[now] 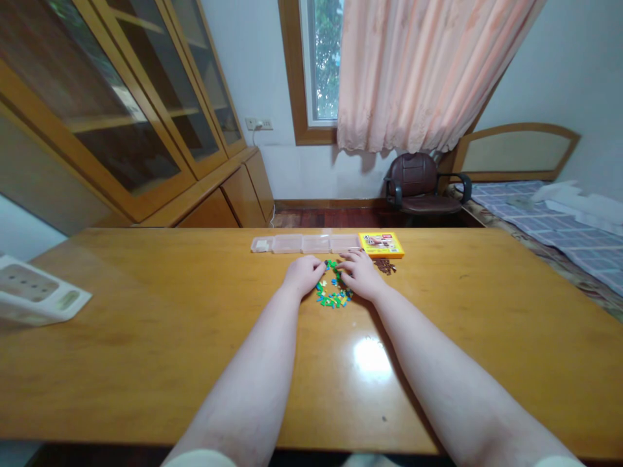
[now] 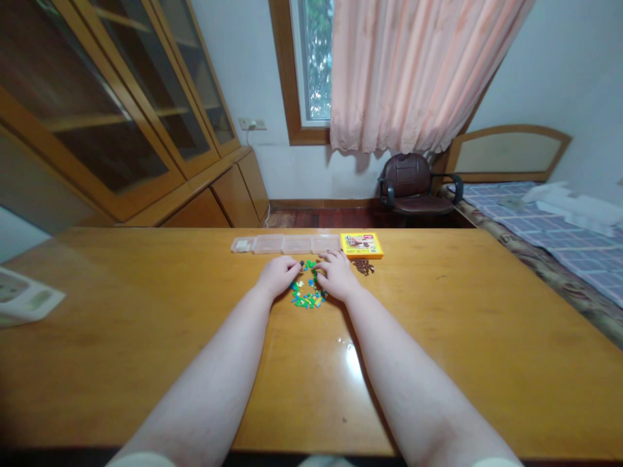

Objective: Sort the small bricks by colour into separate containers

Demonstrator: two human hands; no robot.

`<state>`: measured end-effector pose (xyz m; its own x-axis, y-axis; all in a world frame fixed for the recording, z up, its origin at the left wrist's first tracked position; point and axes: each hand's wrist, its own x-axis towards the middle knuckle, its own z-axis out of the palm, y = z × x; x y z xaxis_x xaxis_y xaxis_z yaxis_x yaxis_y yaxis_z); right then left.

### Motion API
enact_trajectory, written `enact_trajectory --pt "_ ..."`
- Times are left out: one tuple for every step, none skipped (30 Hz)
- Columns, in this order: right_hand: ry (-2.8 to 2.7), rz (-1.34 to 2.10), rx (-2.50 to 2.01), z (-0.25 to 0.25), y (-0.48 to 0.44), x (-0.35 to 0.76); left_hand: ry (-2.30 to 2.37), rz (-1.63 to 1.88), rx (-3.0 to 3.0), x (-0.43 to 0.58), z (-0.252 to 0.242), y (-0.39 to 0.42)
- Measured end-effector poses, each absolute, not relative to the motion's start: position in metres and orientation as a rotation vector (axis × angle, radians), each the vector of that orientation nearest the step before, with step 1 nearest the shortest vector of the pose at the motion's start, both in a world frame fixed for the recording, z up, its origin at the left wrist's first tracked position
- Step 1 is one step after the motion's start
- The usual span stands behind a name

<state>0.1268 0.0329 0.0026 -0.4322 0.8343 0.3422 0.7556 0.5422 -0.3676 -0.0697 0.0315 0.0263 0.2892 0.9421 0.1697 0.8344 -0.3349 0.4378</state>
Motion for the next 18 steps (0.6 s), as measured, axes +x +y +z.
enact_trajectory --pt "-2.286 0.211 -1.286 0.002 0.034 0.127 1.612 0.590 2.307 -0.070 0.026 0.032" --pt "-2.270 0.204 -1.289 0.002 0.034 0.127 1.593 0.582 2.316 -0.069 0.025 0.032" --pt "-2.250 0.196 -1.297 0.002 0.035 0.127 1.575 0.565 2.320 -0.069 0.024 0.032" --pt "-2.227 0.189 -1.308 0.002 0.035 0.127 1.561 0.545 2.316 -0.069 0.023 0.032" --pt "-2.204 0.187 -1.320 0.002 0.036 0.127 1.552 0.527 2.309 -0.069 0.022 0.032" --pt "-2.177 0.189 -1.336 0.002 0.036 0.127 1.547 0.514 2.301 -0.069 0.022 0.032" --pt "-2.148 0.196 -1.355 0.003 0.037 0.128 1.547 0.508 2.292 -0.069 0.021 0.032" --pt "-2.114 0.208 -1.376 0.003 0.037 0.129 1.548 0.507 2.284 -0.069 0.021 0.032" --pt "-2.078 0.223 -1.398 0.004 0.038 0.130 1.550 0.509 2.278 -0.069 0.020 0.032" --pt "-2.041 0.240 -1.418 0.005 0.038 0.131 1.552 0.513 2.274 -0.069 0.020 0.032" --pt "-2.007 0.254 -1.432 0.005 0.038 0.133 1.551 0.515 2.273 -0.069 0.020 0.032" --pt "-1.982 0.261 -1.436 0.006 0.039 0.134 1.549 0.517 2.272 -0.069 0.020 0.032" --pt "-1.967 0.262 -1.429 0.007 0.038 0.135 1.544 0.517 2.271 -0.069 0.019 0.032" --pt "-1.956 0.259 -1.414 0.008 0.038 0.136 1.535 0.517 2.270 -0.069 0.019 0.032" --pt "-1.951 0.257 -1.389 0.008 0.038 0.137 1.519 0.515 2.269 -0.069 0.019 0.033" --pt "-1.946 0.265 -1.358 0.009 0.037 0.137 1.498 0.516 2.268 -0.068 0.019 0.033" --pt "-1.939 0.287 -1.324 0.009 0.037 0.137 1.478 0.520 2.267 -0.068 0.019 0.033" --pt "-1.926 0.321 -1.293 0.009 0.037 0.137 1.468 0.533 2.266 -0.068 0.019 0.034"
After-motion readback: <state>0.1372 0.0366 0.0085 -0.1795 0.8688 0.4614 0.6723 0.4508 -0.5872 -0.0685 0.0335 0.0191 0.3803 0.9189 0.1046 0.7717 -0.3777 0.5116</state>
